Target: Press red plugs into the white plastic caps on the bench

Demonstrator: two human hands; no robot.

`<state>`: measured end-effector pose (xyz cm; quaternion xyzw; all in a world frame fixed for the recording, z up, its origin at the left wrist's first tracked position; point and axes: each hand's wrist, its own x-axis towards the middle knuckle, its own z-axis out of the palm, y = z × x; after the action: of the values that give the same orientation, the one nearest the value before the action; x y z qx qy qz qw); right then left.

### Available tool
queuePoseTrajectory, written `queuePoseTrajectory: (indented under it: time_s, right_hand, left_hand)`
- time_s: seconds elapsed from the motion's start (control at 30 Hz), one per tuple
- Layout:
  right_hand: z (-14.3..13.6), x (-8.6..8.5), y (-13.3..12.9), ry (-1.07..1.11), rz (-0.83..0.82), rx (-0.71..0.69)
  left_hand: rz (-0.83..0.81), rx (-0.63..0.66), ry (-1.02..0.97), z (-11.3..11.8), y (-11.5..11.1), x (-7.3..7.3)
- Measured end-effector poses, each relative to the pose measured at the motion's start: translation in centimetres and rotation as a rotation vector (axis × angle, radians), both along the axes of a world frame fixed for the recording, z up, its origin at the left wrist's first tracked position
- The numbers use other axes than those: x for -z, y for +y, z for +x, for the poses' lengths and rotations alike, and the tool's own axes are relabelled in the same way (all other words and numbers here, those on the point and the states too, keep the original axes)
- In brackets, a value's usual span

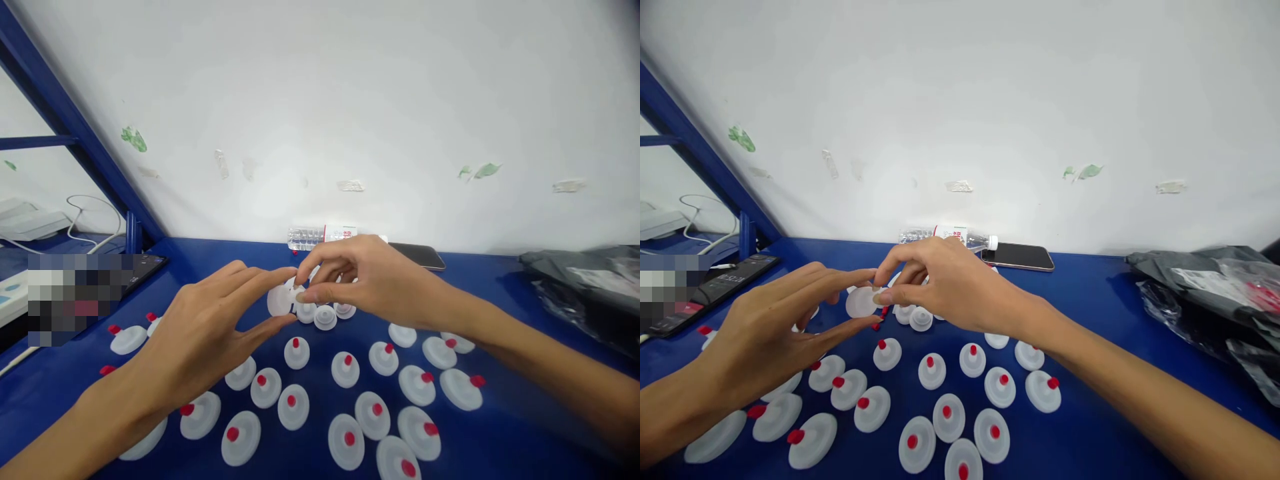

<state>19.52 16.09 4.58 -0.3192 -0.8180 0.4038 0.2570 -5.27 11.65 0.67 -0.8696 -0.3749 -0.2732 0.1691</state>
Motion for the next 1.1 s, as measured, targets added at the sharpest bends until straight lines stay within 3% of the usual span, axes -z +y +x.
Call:
queuePoseTrajectory:
  time_s: [0.13,0.4,0.5,0.6,0.73,0.9,1.1]
  right_hand:
    - [-0.2,0.1,-0.2,0.037,0.02,-0.011]
    - [0.0,-0.1,0.4,0.122,-0.336,-0.187]
    - [1.6,-1.4,0.9,-0.016,-0.312,-0.196]
    - [3.3,-2.5,1.3,-0.319,-0.265,-0.195]
    - [4.0,-2.2,1.4,-0.66,-0.224,-0.154]
    - [3.2,-0.9,1.4,-0.675,-0.19,-0.204]
    - [3.3,-0.8,1.4,-0.691,-0.131,-0.224]
  left_hand:
    - [0.043,-0.054,0.018,0.2,-0.4,0.0]
    - [0.029,-0.026,-0.048,0.0,-0.5,-0.2]
    - [-0.03,-0.011,-0.054,-0.3,-0.5,-0.5]
    - [-0.078,-0.03,-0.079,-0.5,-0.6,-0.7]
    - [-0.128,-0.027,-0.113,-0.5,-0.8,-0.6]
    - [-0.154,-0.013,-0.1,-0.3,-1.1,-0.5]
    - [-0.161,0.011,-0.094,-0.2,-1.2,-0.6]
